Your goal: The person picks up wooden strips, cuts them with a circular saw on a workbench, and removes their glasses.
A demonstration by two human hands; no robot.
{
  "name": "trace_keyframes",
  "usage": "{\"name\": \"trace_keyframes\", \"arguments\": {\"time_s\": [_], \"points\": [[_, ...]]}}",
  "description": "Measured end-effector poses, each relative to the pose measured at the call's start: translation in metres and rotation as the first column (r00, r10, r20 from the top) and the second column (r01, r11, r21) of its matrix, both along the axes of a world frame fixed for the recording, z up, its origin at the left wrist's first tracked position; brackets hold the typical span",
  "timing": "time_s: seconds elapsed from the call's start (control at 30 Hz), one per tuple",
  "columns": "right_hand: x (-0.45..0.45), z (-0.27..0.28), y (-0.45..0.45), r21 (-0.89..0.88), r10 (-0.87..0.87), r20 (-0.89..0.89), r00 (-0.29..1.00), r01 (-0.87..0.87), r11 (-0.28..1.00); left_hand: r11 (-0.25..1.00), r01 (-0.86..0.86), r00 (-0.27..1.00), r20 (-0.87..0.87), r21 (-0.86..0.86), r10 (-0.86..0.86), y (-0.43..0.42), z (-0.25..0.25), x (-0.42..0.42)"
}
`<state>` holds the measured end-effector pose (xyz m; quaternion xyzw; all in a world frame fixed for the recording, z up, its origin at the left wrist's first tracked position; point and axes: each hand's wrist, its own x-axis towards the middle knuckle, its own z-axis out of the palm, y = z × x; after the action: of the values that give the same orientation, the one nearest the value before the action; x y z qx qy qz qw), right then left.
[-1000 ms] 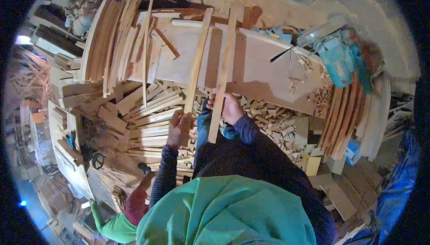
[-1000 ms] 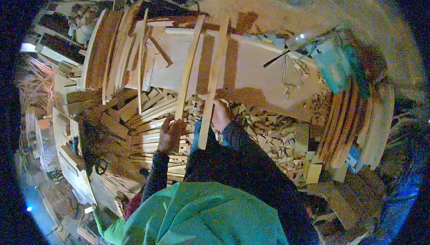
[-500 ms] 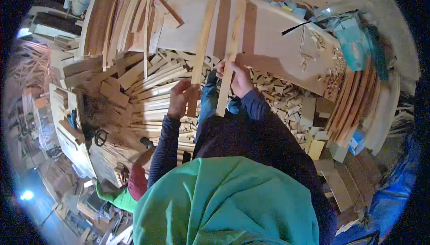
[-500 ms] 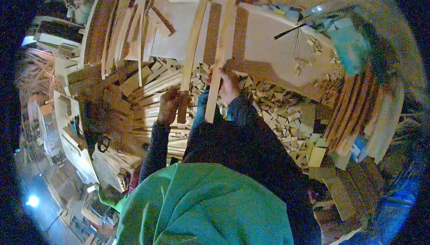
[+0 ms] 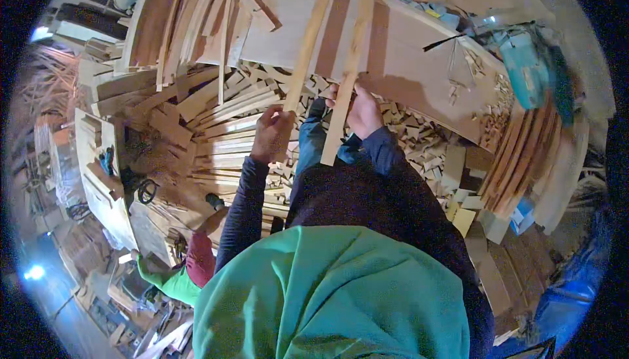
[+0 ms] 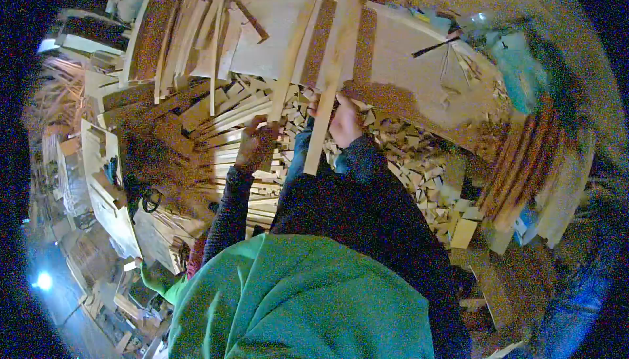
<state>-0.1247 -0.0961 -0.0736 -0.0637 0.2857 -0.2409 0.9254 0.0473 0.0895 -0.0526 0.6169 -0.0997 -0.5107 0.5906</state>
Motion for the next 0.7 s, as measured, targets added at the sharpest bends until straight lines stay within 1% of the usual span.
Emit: {"name": "trace_keyframes", "arguments": {"time_s": [0.07,0.1,0.13,0.23,0.3,0.33,0.37,0.43,0.47,0.5,0.57,0.67,0.7], "points": [[-0.001,0.003,-0.002,-0.004,0.004,-0.008,1.000,-0.004,1.000,0.998,0.048,0.959,0.278,0.050,-0.060,-0.003,0.002,-0.006],[-0.001,0.003,-0.002,-0.005,0.009,-0.008,1.000,-0.009,1.000,0.995,0.062,0.906,0.414,0.078,-0.089,-0.005,0.005,-0.008],[-0.001,0.003,-0.002,-0.019,0.010,0.012,1.000,-0.010,1.000,0.996,0.052,0.888,0.453,0.068,-0.078,-0.004,0.003,-0.008],[0.000,0.000,0.000,0.001,0.000,0.012,1.000,0.000,1.000,0.996,0.083,0.973,0.220,-0.027,-0.076,-0.001,0.005,-0.005],[-0.004,-0.007,0.000,-0.001,0.037,0.049,0.998,-0.037,0.999,0.997,0.080,0.996,0.034,0.000,-0.080,0.000,0.000,-0.005],[-0.002,-0.005,-0.002,-0.005,0.062,0.081,0.995,-0.062,0.998,0.997,0.075,0.996,-0.047,0.012,-0.074,0.000,0.005,0.000],[-0.002,0.000,0.000,-0.009,0.042,0.080,0.996,-0.041,0.999,0.997,0.077,0.985,-0.156,-0.008,-0.078,0.003,0.011,-0.002],[0.001,-0.002,0.001,0.005,0.022,0.166,0.986,-0.023,1.000,0.997,0.010,0.972,-0.233,-0.078,-0.028,0.002,0.013,-0.004],[0.002,-0.005,0.001,-0.006,0.034,0.155,0.987,-0.033,0.999,0.993,0.016,0.955,-0.291,-0.115,-0.049,-0.001,0.012,-0.004],[0.002,-0.006,0.000,-0.018,0.042,0.137,0.990,-0.040,0.999,0.990,0.007,0.952,-0.303,-0.139,-0.049,-0.005,0.015,-0.006],[-0.002,-0.010,0.000,-0.019,0.049,0.108,0.993,-0.048,0.999,0.994,0.020,0.955,-0.291,-0.110,-0.051,-0.008,0.021,-0.009],[-0.001,-0.010,0.001,0.010,0.045,0.084,0.996,-0.046,0.999,0.996,0.076,0.982,-0.170,-0.056,-0.085,-0.009,0.020,-0.010],[-0.001,-0.008,0.002,0.014,0.036,0.068,0.997,-0.037,0.999,0.997,0.061,0.982,-0.175,-0.042,-0.067,-0.009,0.015,-0.009]]}}
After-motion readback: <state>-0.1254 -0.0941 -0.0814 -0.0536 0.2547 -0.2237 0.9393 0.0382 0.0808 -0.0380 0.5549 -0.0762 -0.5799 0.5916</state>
